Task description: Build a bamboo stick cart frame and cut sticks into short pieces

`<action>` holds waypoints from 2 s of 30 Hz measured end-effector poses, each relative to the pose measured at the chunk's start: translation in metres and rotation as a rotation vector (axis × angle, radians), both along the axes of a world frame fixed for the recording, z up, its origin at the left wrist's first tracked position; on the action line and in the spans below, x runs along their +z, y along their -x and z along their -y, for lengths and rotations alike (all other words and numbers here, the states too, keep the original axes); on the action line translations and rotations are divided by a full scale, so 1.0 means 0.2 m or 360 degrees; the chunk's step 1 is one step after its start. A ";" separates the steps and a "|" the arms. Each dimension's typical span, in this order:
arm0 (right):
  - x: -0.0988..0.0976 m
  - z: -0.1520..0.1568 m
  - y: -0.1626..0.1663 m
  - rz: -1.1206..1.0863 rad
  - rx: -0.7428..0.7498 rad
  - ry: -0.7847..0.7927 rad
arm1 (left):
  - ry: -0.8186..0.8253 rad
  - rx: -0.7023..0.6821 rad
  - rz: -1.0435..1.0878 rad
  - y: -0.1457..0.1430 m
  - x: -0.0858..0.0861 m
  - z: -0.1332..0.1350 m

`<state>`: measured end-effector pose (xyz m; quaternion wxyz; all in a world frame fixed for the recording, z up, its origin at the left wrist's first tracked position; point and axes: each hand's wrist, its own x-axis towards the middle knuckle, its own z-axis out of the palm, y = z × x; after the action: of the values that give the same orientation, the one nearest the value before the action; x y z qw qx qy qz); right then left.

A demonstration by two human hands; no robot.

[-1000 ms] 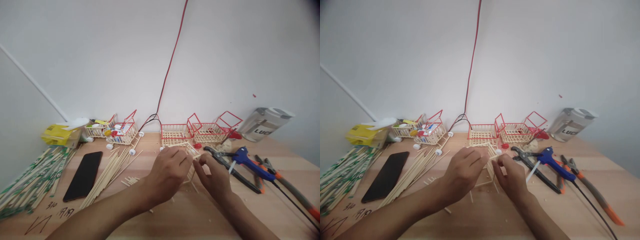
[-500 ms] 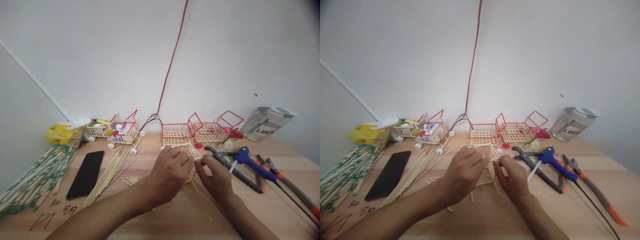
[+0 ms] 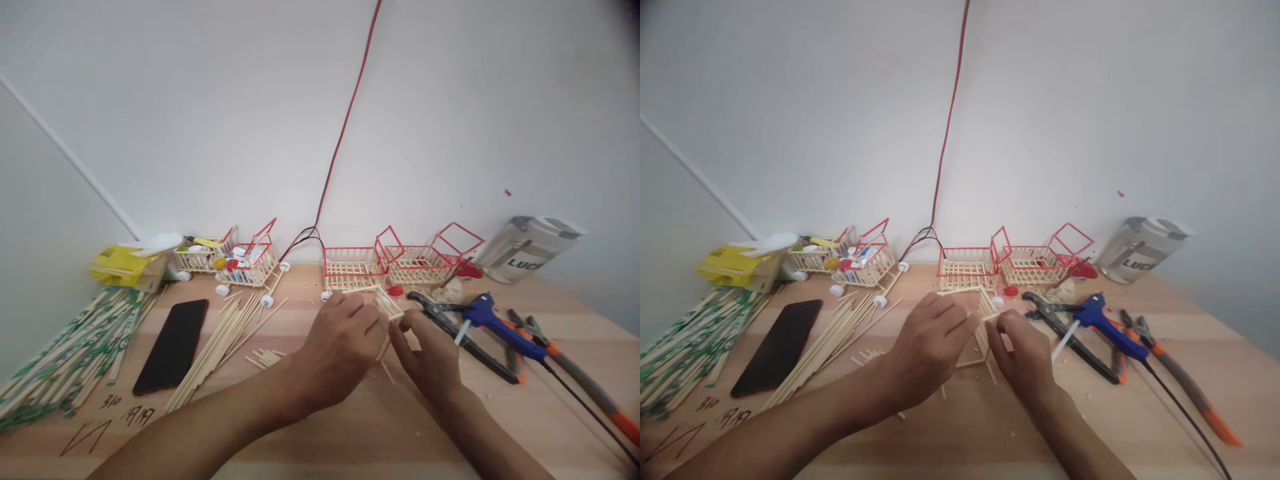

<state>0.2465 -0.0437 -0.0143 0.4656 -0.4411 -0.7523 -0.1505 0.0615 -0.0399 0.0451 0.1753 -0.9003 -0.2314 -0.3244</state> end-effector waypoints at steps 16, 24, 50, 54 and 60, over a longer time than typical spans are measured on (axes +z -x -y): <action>0.00 0.00 0.00 0.0034 -0.0032 -0.0017 | 0.0017 -0.0004 -0.0022 0.00 0.00 0.00; -0.01 0.00 0.00 -0.0002 -0.0029 0.0005 | 0.0040 -0.0016 -0.0018 -0.01 -0.01 0.00; -0.05 -0.03 0.04 0.0038 -0.0278 0.0922 | 0.0029 -0.0017 0.0000 -0.01 0.00 0.01; -0.10 -0.05 0.03 0.0158 -0.0363 0.0896 | 0.0056 -0.0004 -0.0021 0.00 -0.01 0.01; -0.11 -0.10 0.04 0.0095 -0.0274 0.0692 | 0.0049 -0.0004 -0.0029 0.01 0.00 -0.02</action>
<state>0.2384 -0.0235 -0.0354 0.3227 -0.5890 -0.7400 -0.0371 0.0603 -0.0363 0.0443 0.1631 -0.9060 -0.2337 -0.3129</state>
